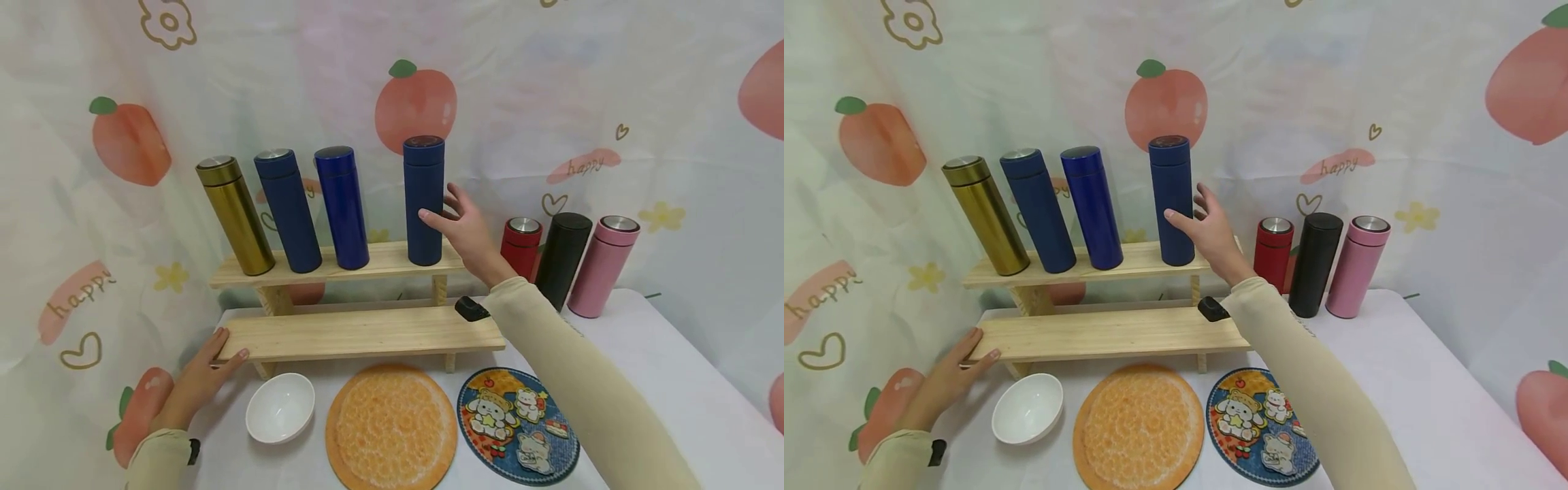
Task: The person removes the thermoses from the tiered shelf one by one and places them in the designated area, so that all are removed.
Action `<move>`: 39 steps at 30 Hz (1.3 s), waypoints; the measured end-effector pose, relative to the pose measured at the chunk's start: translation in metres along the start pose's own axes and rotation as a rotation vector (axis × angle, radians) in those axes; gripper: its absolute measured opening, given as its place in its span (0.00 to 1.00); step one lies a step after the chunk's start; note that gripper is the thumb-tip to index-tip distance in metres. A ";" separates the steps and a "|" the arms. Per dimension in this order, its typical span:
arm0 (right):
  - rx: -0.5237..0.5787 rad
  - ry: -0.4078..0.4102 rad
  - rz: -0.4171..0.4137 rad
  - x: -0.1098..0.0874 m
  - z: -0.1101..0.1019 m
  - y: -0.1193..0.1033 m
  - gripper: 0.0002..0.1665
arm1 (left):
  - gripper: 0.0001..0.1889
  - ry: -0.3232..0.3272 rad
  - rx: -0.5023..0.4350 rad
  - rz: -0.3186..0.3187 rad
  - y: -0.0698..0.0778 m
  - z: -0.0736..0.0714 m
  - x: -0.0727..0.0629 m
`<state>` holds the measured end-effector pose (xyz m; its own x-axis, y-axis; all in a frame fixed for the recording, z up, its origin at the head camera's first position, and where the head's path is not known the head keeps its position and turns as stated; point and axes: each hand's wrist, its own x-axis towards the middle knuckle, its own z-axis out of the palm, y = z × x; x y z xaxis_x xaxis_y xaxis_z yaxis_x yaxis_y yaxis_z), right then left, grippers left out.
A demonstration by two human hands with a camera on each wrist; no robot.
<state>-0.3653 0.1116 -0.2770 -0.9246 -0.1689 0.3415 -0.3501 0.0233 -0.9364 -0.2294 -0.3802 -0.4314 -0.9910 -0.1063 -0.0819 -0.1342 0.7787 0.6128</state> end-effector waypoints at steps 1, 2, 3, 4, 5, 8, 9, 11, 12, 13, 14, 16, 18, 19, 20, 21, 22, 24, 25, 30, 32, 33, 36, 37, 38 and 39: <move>0.012 -0.004 0.012 0.002 0.001 0.001 0.54 | 0.55 0.003 -0.002 0.002 0.000 0.000 0.000; 0.023 -0.010 0.019 0.004 0.003 0.002 0.54 | 0.55 0.008 -0.006 0.008 -0.001 0.001 -0.001; 0.033 -0.015 0.024 0.006 0.004 0.003 0.54 | 0.55 0.012 -0.008 0.011 -0.001 0.001 -0.001; 0.042 -0.020 0.029 0.008 0.006 0.004 0.54 | 0.54 0.015 -0.008 0.013 -0.001 0.001 -0.001; 0.047 -0.024 0.032 0.009 0.007 0.005 0.54 | 0.54 0.017 -0.010 0.016 -0.001 0.001 -0.001; 0.049 -0.024 0.041 0.014 0.011 0.009 0.53 | 0.54 0.021 -0.008 0.019 -0.001 0.002 -0.002; 0.045 -0.020 0.045 0.014 0.012 0.010 0.53 | 0.54 0.019 -0.007 0.018 -0.001 0.002 -0.002; 0.035 -0.011 0.052 0.015 0.012 0.011 0.52 | 0.54 0.019 -0.004 0.026 0.000 0.003 -0.002; 0.036 -0.006 0.053 0.015 0.012 0.011 0.52 | 0.54 0.020 -0.003 0.029 0.000 0.003 -0.002; 0.034 0.000 0.054 0.015 0.012 0.011 0.52 | 0.54 0.021 -0.004 0.034 0.001 0.003 -0.002; 0.032 0.005 0.054 0.014 0.012 0.011 0.52 | 0.54 0.019 -0.005 0.032 0.001 0.003 -0.002; 0.026 0.017 0.053 0.013 0.011 0.010 0.52 | 0.54 0.014 -0.007 0.030 0.002 0.003 -0.002; 0.022 0.032 0.042 0.010 0.010 0.012 0.52 | 0.54 0.009 -0.007 0.020 0.002 0.003 -0.002; 0.022 0.039 0.033 0.008 0.010 0.012 0.52 | 0.54 0.007 -0.007 0.015 0.002 0.003 -0.002; 0.022 0.046 0.021 0.006 0.009 0.013 0.52 | 0.54 0.005 -0.005 0.011 0.001 0.003 -0.002; 0.028 0.054 0.006 0.004 0.010 0.014 0.51 | 0.54 0.006 -0.004 0.012 0.001 0.003 -0.002; 0.030 0.062 -0.008 0.001 0.009 0.015 0.51 | 0.55 0.005 -0.005 0.008 0.000 0.003 -0.002; 0.032 0.071 -0.040 -0.005 0.010 0.016 0.50 | 0.55 0.007 -0.003 0.008 -0.001 0.003 -0.002; 0.036 0.074 -0.056 -0.007 0.009 0.016 0.49 | 0.55 0.008 -0.003 0.009 -0.001 0.003 -0.002; 0.041 0.079 -0.079 -0.021 0.005 0.012 0.48 | 0.54 0.006 0.007 0.011 0.000 0.003 -0.004; 0.049 0.079 -0.077 -0.026 0.002 0.008 0.48 | 0.54 0.002 0.004 0.010 0.001 0.002 -0.004; 0.051 0.081 -0.076 -0.029 0.000 0.006 0.48 | 0.54 -0.001 0.002 0.008 0.001 0.002 -0.004; 0.049 0.091 -0.093 -0.038 -0.007 0.002 0.48 | 0.55 -0.003 -0.002 0.002 0.002 0.002 -0.004; 0.042 0.099 -0.098 -0.041 -0.009 0.001 0.47 | 0.55 -0.004 -0.002 0.001 0.002 0.002 -0.004; 0.034 0.108 -0.102 -0.044 -0.012 0.001 0.47 | 0.55 -0.004 0.001 0.003 0.002 0.002 -0.003; 0.026 0.115 -0.105 -0.046 -0.014 0.000 0.47 | 0.55 -0.003 0.002 0.005 0.002 0.002 -0.003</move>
<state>-0.3247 0.1333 -0.2920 -0.8947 -0.0547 0.4432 -0.4432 -0.0140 -0.8963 -0.2269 -0.3775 -0.4315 -0.9917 -0.0999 -0.0813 -0.1288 0.7807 0.6114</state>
